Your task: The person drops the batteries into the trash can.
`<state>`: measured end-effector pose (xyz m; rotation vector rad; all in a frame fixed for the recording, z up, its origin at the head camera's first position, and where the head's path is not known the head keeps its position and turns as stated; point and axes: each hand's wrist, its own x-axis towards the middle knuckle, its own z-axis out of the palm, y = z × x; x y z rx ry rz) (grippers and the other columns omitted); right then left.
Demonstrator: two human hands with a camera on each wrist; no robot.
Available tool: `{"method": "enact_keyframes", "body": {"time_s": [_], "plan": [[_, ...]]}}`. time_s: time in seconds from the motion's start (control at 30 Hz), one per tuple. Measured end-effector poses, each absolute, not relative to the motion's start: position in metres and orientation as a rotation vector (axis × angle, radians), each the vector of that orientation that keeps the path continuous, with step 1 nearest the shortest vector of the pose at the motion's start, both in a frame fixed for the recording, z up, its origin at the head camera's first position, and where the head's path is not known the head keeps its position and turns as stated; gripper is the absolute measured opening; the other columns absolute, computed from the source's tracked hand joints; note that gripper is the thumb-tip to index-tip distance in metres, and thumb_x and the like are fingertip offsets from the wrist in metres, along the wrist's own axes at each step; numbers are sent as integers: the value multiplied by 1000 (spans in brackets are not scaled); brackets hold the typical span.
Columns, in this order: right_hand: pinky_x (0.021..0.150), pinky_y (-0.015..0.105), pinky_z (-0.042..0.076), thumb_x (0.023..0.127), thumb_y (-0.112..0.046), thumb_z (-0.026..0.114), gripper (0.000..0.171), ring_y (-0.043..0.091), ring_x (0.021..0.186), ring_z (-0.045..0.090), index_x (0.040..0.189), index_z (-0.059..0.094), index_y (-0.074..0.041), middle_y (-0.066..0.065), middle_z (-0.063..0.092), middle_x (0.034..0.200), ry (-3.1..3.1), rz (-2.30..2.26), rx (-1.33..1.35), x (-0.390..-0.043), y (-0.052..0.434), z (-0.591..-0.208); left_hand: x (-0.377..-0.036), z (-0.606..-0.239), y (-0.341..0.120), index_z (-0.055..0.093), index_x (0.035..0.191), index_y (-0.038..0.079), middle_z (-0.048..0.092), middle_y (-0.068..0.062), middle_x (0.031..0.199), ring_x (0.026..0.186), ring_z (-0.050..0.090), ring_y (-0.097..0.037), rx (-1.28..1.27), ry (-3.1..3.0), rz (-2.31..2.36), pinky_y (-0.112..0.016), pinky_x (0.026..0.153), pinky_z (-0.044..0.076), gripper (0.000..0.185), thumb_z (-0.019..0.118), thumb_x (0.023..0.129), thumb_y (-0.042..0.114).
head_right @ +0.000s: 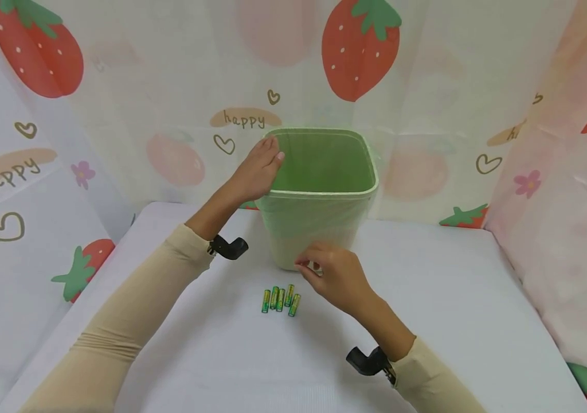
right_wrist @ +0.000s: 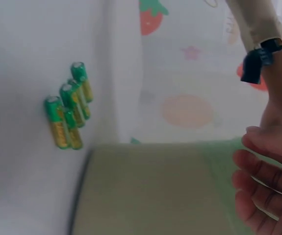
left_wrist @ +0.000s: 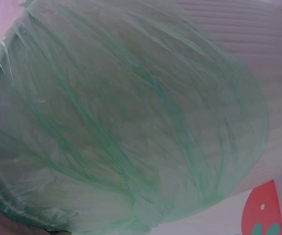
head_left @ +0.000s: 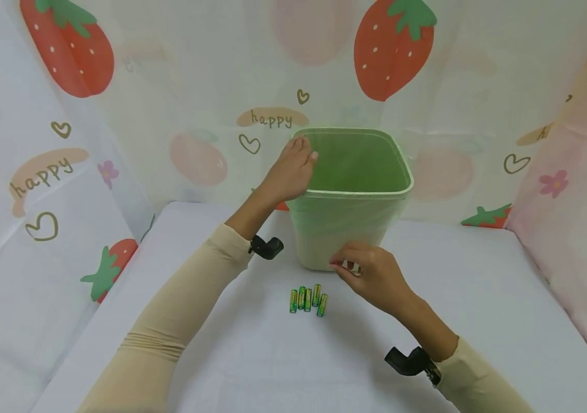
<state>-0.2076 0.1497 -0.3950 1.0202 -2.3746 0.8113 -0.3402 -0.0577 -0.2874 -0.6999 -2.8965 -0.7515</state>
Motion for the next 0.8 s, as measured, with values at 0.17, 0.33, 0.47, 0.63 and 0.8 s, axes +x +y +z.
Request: {"method": "enact_keyframes", "body": {"time_s": [0.17,0.33,0.47,0.63,0.8], "plan": [[60,22,52,90,-13,80,3,3,74,59,92,79,-13,-10,71,89,-2429,847,993,-205,148,-413,-340,-287,-57,8,158,-9,3,-22,168,156,-4,-30,-709,-2898,-755,-32,126,-3,60,18,114,30],[59,20,51,87,-10,82,7,6,73,61,93,79,-14,-9,72,91,-2462,852,992,-206,147,-431,-340,-287,-58,10,158,-10,4,-23,168,156,-3,-30,-705,-2898,-752,-31,126,-2,60,18,114,29],[59,20,51,85,-9,83,11,8,73,63,93,78,-13,-8,72,92,-2496,849,1003,-208,146,-444,-339,-287,-58,9,158,-9,3,-22,168,156,-3,-29,-703,-2908,-743,-30,125,-3,60,17,114,30],[61,20,50,85,-8,83,13,12,76,65,97,78,-12,-6,73,95,-2568,835,1002,-210,146,-456,-339,-287,-58,9,158,-9,3,-22,168,156,-4,-29,-706,-2911,-745,-30,125,-4,60,17,114,30],[61,20,49,85,-8,83,14,14,77,66,98,79,-11,-4,73,98,-2635,807,998,-211,146,-463,-339,-286,-58,9,158,-10,3,-23,168,156,-4,-29,-714,-2910,-745,-31,125,-4,60,17,114,29]]}}
